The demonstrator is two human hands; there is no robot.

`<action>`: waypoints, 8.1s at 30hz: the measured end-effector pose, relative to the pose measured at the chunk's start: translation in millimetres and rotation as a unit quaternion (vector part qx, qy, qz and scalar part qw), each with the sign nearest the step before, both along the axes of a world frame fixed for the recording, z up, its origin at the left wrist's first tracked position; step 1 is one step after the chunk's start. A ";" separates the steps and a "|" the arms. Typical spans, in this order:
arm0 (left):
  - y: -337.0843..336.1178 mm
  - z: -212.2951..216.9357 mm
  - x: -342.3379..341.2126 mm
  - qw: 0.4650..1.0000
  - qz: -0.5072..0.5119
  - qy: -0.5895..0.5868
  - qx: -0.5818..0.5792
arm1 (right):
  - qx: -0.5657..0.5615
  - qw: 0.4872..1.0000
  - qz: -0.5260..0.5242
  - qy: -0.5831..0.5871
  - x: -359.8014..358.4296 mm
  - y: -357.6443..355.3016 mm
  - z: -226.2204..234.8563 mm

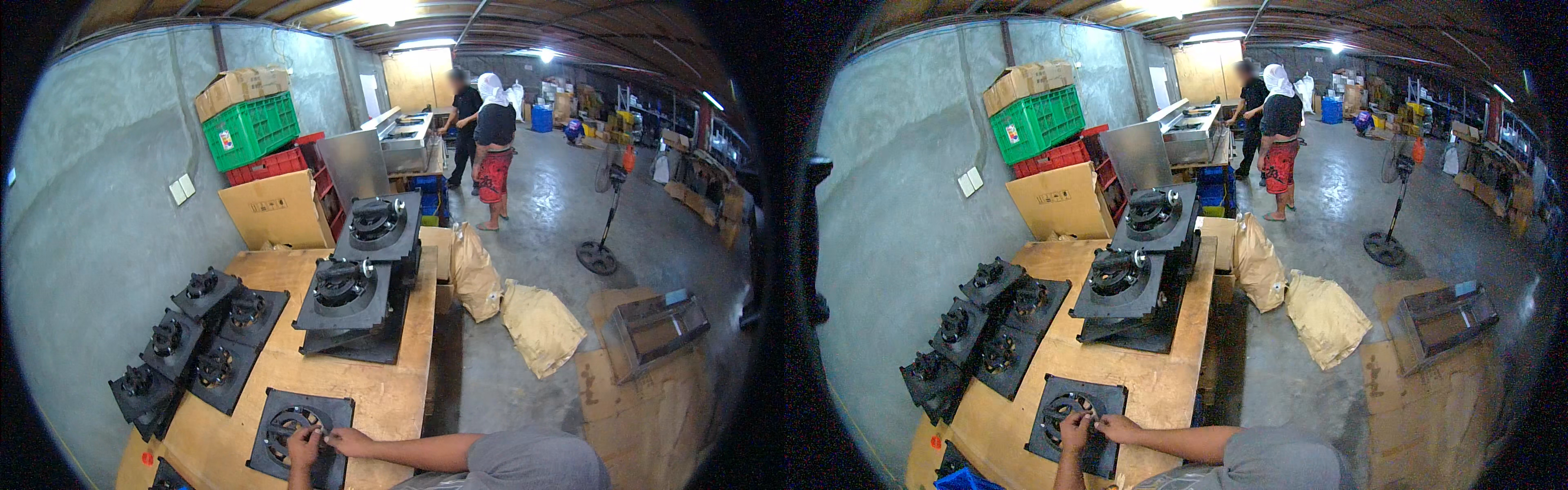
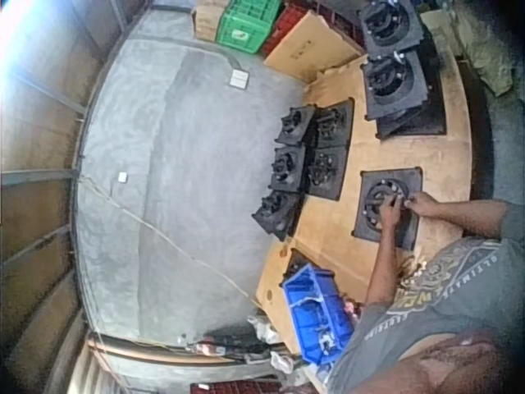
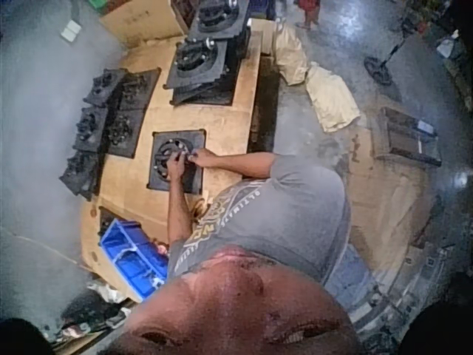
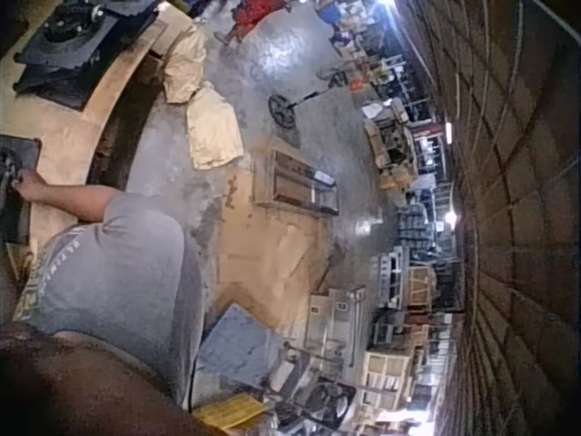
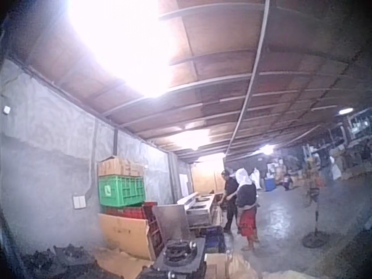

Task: The person assembles small white cylindrical components into black square fan housings on a wooden workbench. They pick up components, insert them into slots, and occasionally use pliers to adjust parts. Completed units are stacked on the table.

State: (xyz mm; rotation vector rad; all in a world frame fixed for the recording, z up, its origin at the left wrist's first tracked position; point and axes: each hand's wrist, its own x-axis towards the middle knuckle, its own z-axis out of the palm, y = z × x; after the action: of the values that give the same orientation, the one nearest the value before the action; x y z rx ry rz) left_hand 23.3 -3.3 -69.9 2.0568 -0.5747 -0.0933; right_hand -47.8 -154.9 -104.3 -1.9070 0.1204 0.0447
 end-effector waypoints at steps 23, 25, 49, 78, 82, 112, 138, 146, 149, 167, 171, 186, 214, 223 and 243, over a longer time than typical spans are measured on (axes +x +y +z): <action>-0.5 -1.6 0.1 1.000 0.009 -0.023 -0.005 | 0.169 0.971 0.062 0.155 9.9 -4.7 1.4; -0.1 0.9 -2.0 0.999 0.005 -0.030 -0.014 | 0.048 0.994 0.047 0.089 5.7 -4.9 8.5; -3.5 0.3 -2.5 1.000 0.014 -0.018 0.008 | 0.122 0.983 0.042 0.127 12.5 -4.6 -4.1; 2.1 -3.1 0.9 0.999 0.002 -0.042 -0.012 | 0.088 0.983 0.029 0.158 6.4 -0.7 19.8; -2.8 5.2 -2.1 0.999 -0.003 -0.037 -0.003 | -0.023 0.999 0.006 0.045 0.9 2.1 10.1; -1.7 -2.8 0.1 0.999 -0.002 -0.038 -0.023 | 0.146 0.984 0.022 0.100 11.4 3.1 -8.8; 2.6 -9.9 2.8 0.999 0.014 -0.050 0.014 | 0.239 0.950 0.038 0.195 8.8 4.2 5.2; 2.7 -3.2 -1.4 0.999 0.016 -0.039 0.030 | 0.261 0.947 0.019 0.188 2.8 1.7 7.4; 2.3 3.7 -4.2 0.999 0.017 -0.012 0.033 | 0.289 0.929 0.030 0.229 0.7 -3.1 13.2; -0.5 -5.5 -1.9 0.997 0.021 -0.038 0.057 | 0.214 0.966 0.031 0.139 4.6 -2.8 -6.6; 9.4 -7.1 -0.6 0.998 0.035 -0.043 0.027 | -0.202 0.979 0.011 -0.037 -10.6 5.8 35.3; -1.7 0.1 -2.4 0.999 0.012 -0.034 -0.041 | 0.356 0.894 0.046 0.266 9.3 -2.3 -0.9; -5.3 1.3 -3.2 0.999 0.013 -0.042 -0.017 | 0.140 0.981 0.063 0.115 6.1 -4.7 -6.1; 4.0 -0.1 -0.8 0.997 0.029 -0.052 0.044 | -0.204 0.977 0.026 -0.053 1.7 1.4 13.3; 1.3 1.6 0.8 1.000 0.008 -0.018 -0.010 | 0.433 0.843 0.033 0.318 9.4 -12.3 9.7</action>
State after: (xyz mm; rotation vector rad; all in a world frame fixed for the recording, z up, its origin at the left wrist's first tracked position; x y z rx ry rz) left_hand 24.0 -2.0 -68.3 2.0469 -0.5782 -0.0407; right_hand -38.5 -167.3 -94.6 -0.9195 0.4071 0.6735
